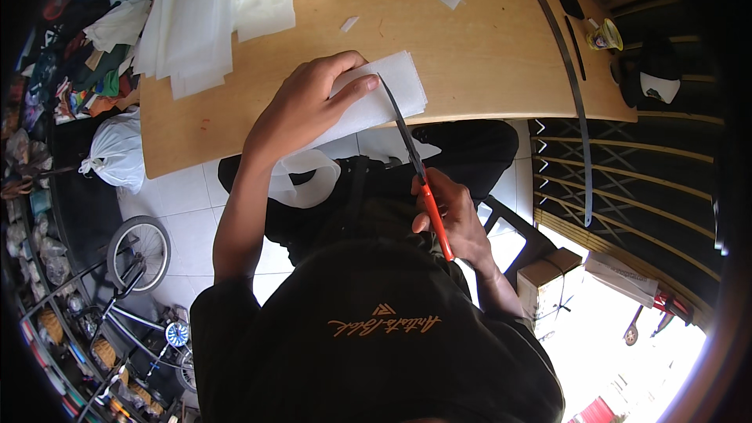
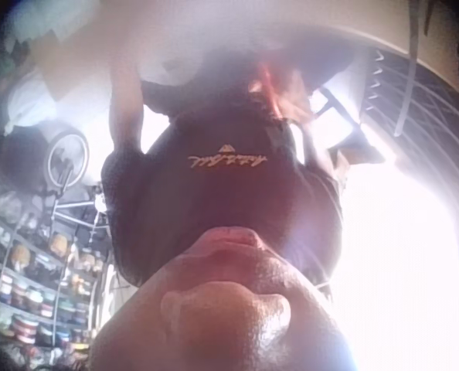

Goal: The person cuts strips of white foam by hand using shears, and places the cut segments onto a table.

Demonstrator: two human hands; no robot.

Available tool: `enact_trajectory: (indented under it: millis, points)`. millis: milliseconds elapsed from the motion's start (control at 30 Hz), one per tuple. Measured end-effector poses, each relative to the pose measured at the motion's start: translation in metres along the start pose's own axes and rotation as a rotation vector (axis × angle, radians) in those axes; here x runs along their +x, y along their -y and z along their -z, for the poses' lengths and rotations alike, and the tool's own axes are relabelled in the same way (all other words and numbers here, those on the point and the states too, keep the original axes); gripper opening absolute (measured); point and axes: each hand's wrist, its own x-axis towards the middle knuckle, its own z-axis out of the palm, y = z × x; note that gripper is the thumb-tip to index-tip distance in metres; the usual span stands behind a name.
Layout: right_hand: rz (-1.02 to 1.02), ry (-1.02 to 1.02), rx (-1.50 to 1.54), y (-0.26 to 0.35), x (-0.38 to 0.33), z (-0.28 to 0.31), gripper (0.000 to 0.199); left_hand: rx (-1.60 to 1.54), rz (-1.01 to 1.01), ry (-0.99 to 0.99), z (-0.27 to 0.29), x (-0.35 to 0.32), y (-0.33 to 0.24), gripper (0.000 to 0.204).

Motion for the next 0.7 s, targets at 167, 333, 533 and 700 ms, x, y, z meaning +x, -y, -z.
enact_trajectory:
  millis: [167, 333, 533, 700]
  points:
    - [-0.003, -0.03, 0.004, -0.006, 0.002, -0.007, 0.075, 0.025, -0.042, -0.003, -0.003, 0.012, 0.004, 0.03]
    - [0.019, -0.033, 0.036, -0.003, 0.016, -0.008, 0.074, -0.106, -0.109, -0.102, -0.011, 0.024, 0.021, 0.033]
    - [-0.074, -0.078, -0.081, 0.018, 0.027, -0.004, 0.046, -0.107, 0.057, -0.025, -0.002, 0.028, 0.027, 0.026]
    - [-0.101, -0.063, -0.019, 0.026, 0.027, -0.003, 0.037, -0.184, 0.033, -0.066, -0.006, 0.03, 0.037, 0.033]
